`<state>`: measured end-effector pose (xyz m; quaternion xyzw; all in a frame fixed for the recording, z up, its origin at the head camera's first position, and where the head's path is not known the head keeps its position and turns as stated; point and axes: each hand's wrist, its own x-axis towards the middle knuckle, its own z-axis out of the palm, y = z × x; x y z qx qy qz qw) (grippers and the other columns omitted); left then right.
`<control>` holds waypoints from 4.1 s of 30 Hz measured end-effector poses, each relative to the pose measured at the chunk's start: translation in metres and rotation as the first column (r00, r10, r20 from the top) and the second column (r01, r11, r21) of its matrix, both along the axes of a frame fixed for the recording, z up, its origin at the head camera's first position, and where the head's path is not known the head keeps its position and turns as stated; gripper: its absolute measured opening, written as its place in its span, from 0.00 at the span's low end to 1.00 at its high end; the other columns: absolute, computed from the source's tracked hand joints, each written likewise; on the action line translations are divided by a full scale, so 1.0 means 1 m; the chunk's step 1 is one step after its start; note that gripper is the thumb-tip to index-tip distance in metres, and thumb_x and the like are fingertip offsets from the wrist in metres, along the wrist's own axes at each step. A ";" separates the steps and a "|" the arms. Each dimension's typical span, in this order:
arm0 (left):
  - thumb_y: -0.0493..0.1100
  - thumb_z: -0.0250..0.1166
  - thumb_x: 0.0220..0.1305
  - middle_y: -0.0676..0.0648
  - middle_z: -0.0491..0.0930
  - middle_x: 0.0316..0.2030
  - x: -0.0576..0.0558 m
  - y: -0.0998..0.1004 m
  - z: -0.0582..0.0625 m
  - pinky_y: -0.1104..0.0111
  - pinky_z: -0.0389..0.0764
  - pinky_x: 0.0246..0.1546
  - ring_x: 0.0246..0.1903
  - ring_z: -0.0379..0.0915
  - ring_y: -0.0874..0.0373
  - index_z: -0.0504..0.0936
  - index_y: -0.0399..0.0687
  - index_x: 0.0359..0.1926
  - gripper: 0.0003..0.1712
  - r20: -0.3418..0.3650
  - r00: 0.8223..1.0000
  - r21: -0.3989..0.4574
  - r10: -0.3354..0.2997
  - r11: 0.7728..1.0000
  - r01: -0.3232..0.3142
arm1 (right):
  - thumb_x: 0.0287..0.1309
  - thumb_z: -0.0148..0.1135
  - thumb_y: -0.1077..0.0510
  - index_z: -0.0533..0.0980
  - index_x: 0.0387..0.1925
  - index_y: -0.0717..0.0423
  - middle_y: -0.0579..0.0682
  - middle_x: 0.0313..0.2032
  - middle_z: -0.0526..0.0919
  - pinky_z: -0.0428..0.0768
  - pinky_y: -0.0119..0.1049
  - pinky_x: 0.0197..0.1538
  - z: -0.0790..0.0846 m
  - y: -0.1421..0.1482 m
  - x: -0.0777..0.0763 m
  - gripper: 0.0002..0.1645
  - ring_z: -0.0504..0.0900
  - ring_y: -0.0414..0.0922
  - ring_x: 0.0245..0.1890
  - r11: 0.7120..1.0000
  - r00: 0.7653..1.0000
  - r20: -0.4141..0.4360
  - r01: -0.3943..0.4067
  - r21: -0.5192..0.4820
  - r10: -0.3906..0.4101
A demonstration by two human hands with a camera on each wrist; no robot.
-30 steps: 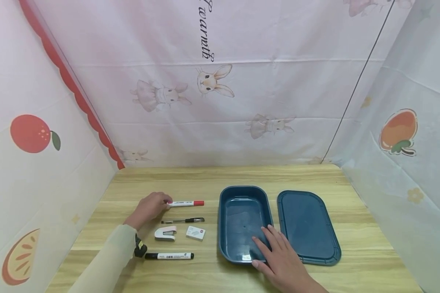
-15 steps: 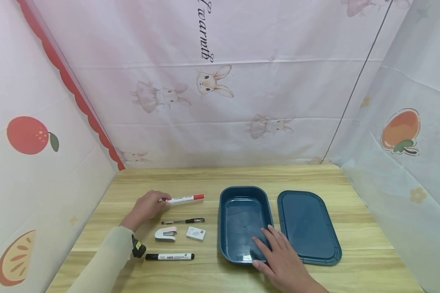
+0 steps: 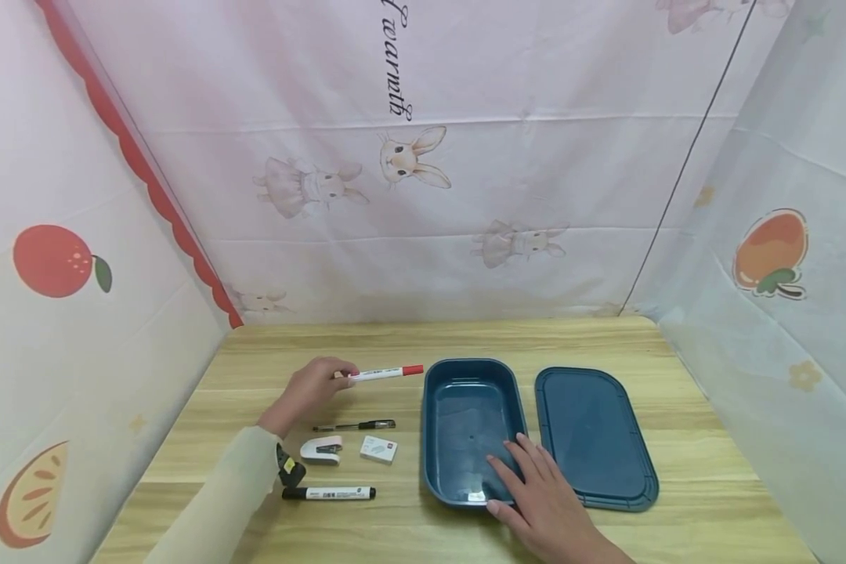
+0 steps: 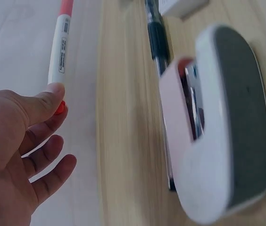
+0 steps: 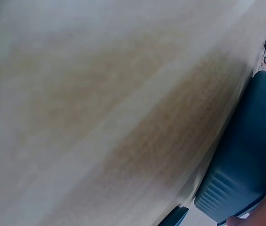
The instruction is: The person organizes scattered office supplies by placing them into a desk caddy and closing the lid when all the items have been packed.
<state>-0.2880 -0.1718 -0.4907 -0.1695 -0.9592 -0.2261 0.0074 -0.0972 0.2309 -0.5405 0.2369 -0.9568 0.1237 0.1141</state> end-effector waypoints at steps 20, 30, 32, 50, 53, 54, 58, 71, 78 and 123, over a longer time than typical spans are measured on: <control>0.48 0.64 0.71 0.57 0.84 0.42 -0.001 0.061 0.012 0.59 0.76 0.42 0.42 0.75 0.60 0.87 0.60 0.48 0.08 0.030 0.995 0.022 -0.099 0.995 0.098 | 0.70 0.52 0.32 0.69 0.71 0.38 0.51 0.69 0.71 0.24 0.33 0.76 -0.003 0.002 0.000 0.34 0.58 0.52 0.75 1.000 1.000 0.008 0.005 0.020 -0.005; 0.50 0.65 0.70 0.60 0.83 0.40 -0.003 0.090 0.009 0.61 0.76 0.41 0.43 0.75 0.60 0.88 0.62 0.45 0.07 0.032 0.994 -0.029 -0.108 0.994 0.109 | 0.70 0.50 0.31 0.69 0.71 0.37 0.49 0.69 0.70 0.23 0.34 0.76 -0.002 0.001 -0.001 0.34 0.57 0.51 0.76 1.000 0.999 0.030 0.014 0.024 -0.015; 0.51 0.65 0.70 0.60 0.83 0.39 -0.002 0.094 0.008 0.61 0.76 0.41 0.43 0.76 0.60 0.88 0.62 0.45 0.07 0.033 0.994 -0.045 -0.108 0.993 0.110 | 0.70 0.49 0.31 0.69 0.71 0.37 0.49 0.69 0.70 0.23 0.34 0.76 -0.002 0.001 -0.001 0.34 0.57 0.51 0.76 1.000 0.999 0.039 0.013 0.026 -0.014; 0.55 0.63 0.71 0.58 0.82 0.43 0.005 0.125 0.008 0.63 0.80 0.39 0.43 0.75 0.60 0.88 0.62 0.48 0.11 -0.108 0.977 -0.243 -0.184 0.958 0.153 | 0.70 0.51 0.32 0.70 0.71 0.37 0.50 0.68 0.71 0.21 0.34 0.76 0.002 0.000 0.000 0.33 0.58 0.53 0.75 1.000 0.999 0.035 -0.004 0.025 0.003; 0.55 0.63 0.71 0.58 0.82 0.44 0.006 0.127 0.008 0.63 0.80 0.40 0.44 0.75 0.60 0.87 0.62 0.47 0.11 -0.142 0.970 -0.257 -0.200 0.953 0.159 | 0.70 0.51 0.32 0.69 0.71 0.37 0.50 0.69 0.71 0.21 0.35 0.76 0.002 0.001 -0.001 0.33 0.58 0.53 0.76 1.000 1.000 0.030 -0.011 0.026 0.011; 0.55 0.63 0.71 0.58 0.82 0.44 0.006 0.128 0.008 0.63 0.80 0.40 0.44 0.75 0.60 0.87 0.61 0.47 0.11 -0.149 0.968 -0.257 -0.204 0.953 0.162 | 0.71 0.51 0.32 0.69 0.71 0.37 0.50 0.69 0.71 0.21 0.35 0.76 0.002 0.001 -0.001 0.33 0.58 0.53 0.76 1.000 0.999 0.030 -0.013 0.027 0.013; 0.55 0.63 0.71 0.58 0.82 0.45 0.006 0.131 0.007 0.64 0.80 0.40 0.45 0.75 0.60 0.87 0.61 0.47 0.11 -0.159 0.963 -0.275 -0.220 0.946 0.170 | 0.71 0.51 0.33 0.69 0.71 0.37 0.50 0.69 0.71 0.21 0.34 0.75 0.001 0.001 -0.001 0.33 0.58 0.54 0.76 1.000 0.999 0.041 -0.016 0.019 0.016; 0.56 0.62 0.72 0.57 0.83 0.44 0.008 0.146 0.006 0.69 0.76 0.39 0.39 0.70 0.60 0.88 0.62 0.47 0.12 -0.212 0.942 -0.374 -0.261 0.912 0.169 | 0.70 0.53 0.34 0.71 0.69 0.37 0.50 0.67 0.73 0.21 0.32 0.75 0.001 0.000 0.000 0.31 0.59 0.54 0.75 1.000 0.999 0.031 -0.006 0.006 0.006; 0.58 0.60 0.73 0.58 0.83 0.44 0.007 0.151 0.000 0.64 0.67 0.42 0.38 0.65 0.58 0.88 0.64 0.45 0.13 -0.245 0.933 -0.394 -0.263 0.906 0.152 | 0.70 0.51 0.33 0.73 0.68 0.37 0.50 0.66 0.74 0.21 0.32 0.75 -0.001 -0.002 0.000 0.31 0.62 0.55 0.73 1.000 1.000 -0.002 -0.013 0.015 0.013; 0.42 0.61 0.71 0.57 0.84 0.31 0.010 0.177 0.002 0.65 0.58 0.35 0.35 0.63 0.57 0.88 0.66 0.31 0.15 -0.294 0.887 -0.675 -0.355 0.734 0.071 | 0.70 0.47 0.29 0.69 0.71 0.34 0.48 0.69 0.71 0.20 0.33 0.75 -0.002 0.000 -0.002 0.34 0.56 0.52 0.76 1.000 0.995 0.098 0.016 0.019 -0.018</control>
